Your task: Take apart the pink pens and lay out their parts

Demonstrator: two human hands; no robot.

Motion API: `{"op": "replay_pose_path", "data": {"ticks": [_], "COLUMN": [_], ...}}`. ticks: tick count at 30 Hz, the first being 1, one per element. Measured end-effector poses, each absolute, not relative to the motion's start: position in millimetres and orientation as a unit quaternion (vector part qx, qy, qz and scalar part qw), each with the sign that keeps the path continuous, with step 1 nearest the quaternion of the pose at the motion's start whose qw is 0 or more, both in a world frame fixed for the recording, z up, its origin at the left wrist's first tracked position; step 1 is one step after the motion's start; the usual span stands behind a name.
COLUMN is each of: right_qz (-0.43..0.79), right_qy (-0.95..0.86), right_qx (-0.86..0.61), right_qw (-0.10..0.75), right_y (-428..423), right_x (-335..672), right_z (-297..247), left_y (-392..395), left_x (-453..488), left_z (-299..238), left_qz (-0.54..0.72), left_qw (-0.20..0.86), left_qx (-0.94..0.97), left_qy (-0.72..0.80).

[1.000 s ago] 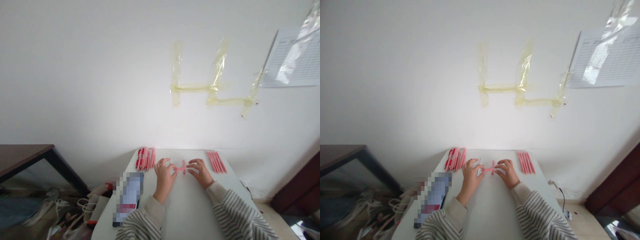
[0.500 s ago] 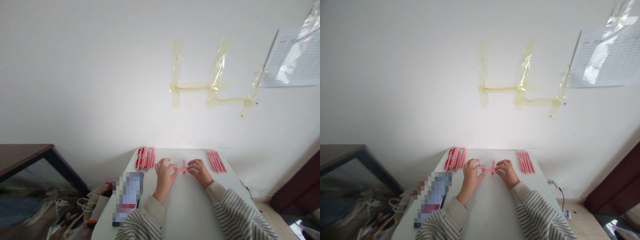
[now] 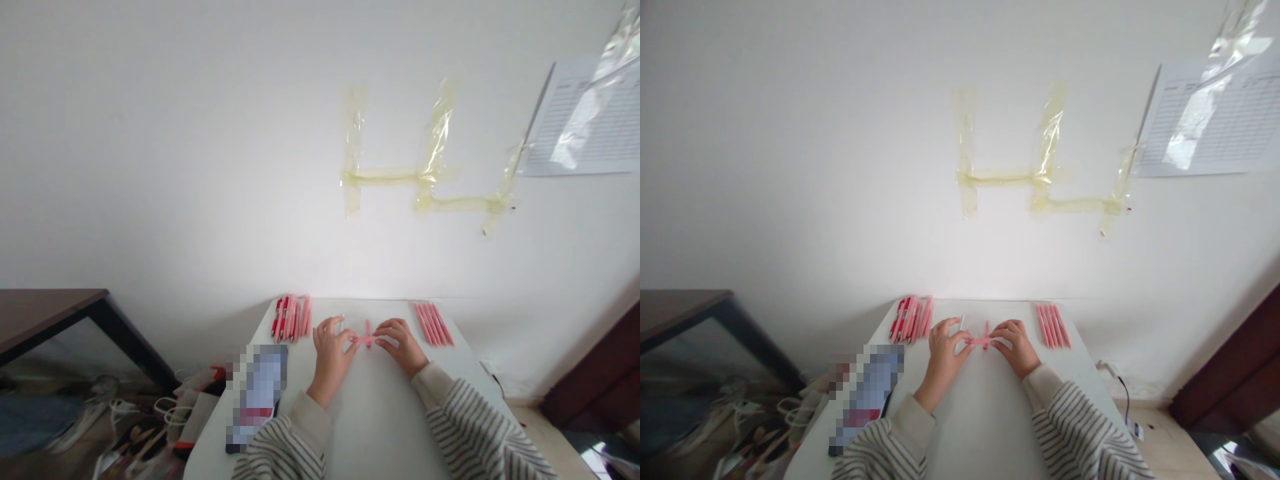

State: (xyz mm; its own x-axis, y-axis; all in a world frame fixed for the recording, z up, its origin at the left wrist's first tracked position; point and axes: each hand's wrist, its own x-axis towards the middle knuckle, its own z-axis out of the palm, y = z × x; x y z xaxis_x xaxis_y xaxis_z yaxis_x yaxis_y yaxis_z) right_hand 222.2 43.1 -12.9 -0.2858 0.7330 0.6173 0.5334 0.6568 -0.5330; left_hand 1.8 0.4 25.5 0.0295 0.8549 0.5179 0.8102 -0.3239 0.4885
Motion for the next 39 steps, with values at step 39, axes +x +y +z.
{"op": "replay_pose_path", "data": {"ticks": [39], "right_qz": [0.092], "right_qy": [-0.785], "right_qx": [-0.418], "right_qw": [0.448], "right_y": [45.8], "right_x": [228.4], "right_z": [-15.7], "left_y": [1.1], "left_x": [6.0], "left_z": [28.9], "left_qz": [0.398], "left_qw": [0.013], "left_qx": [0.712], "left_qy": [0.579]}}
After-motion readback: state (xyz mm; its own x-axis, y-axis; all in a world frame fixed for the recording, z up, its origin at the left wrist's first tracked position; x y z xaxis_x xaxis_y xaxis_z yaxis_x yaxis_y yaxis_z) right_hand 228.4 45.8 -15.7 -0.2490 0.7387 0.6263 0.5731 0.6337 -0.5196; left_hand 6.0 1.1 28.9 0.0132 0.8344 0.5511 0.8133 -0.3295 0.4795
